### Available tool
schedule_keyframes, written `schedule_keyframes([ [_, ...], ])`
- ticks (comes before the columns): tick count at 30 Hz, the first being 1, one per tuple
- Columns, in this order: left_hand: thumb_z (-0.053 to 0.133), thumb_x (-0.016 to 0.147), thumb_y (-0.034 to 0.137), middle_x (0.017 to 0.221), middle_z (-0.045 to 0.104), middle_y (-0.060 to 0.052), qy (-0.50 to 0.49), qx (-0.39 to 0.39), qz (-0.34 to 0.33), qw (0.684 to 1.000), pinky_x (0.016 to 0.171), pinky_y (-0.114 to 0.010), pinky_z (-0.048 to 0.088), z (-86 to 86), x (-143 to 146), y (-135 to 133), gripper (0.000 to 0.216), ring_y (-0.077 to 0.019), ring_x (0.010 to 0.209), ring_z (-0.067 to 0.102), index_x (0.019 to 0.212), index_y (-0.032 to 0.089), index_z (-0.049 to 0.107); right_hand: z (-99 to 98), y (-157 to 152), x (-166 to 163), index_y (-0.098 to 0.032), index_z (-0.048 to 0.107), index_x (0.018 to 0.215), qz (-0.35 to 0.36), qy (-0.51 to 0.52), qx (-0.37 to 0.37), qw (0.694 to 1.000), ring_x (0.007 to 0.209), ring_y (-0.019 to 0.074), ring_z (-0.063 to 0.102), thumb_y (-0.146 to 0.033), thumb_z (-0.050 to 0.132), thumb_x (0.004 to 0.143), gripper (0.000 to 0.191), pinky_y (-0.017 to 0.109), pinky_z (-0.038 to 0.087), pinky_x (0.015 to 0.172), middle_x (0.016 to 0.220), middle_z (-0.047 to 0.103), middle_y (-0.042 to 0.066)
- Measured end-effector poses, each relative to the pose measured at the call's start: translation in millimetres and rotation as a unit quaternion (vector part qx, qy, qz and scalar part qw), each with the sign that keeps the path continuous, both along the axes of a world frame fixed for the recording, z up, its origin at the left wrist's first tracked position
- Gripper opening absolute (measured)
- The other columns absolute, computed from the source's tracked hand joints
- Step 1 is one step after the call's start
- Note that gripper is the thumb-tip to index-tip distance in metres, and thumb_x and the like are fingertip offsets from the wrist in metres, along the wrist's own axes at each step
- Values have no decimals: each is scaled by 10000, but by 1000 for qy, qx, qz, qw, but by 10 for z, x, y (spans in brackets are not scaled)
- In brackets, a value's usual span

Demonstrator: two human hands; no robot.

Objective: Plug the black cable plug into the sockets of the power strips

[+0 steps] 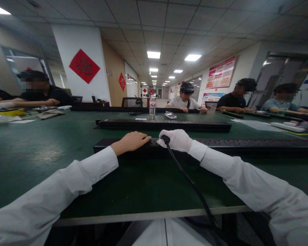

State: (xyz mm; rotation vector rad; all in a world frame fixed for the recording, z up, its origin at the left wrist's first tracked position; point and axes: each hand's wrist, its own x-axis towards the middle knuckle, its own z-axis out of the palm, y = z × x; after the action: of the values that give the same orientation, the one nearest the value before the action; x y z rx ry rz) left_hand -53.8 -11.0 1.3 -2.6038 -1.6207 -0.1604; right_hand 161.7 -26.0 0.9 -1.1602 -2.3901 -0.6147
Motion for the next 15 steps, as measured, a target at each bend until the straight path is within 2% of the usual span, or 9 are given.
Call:
schedule_keyframes([
  [8,194,869,506,1041,624,-84,15,14,-28,999,701,-324,440,-14,-20,9,514,-244,859,593,1108,243,566,9,-12,-3,-258,600,879,5,1,0,1000,584,119,552,-544,380,807,368,214,251,505,663,639,-9],
  [15,177,869,521,1055,618,-91,7,-2,-10,1000,733,-329,437,6,-2,-6,544,-244,884,589,1111,227,565,-3,1,6,-259,594,876,13,2,5,1000,571,114,547,-544,379,808,363,213,250,504,657,633,-14],
])
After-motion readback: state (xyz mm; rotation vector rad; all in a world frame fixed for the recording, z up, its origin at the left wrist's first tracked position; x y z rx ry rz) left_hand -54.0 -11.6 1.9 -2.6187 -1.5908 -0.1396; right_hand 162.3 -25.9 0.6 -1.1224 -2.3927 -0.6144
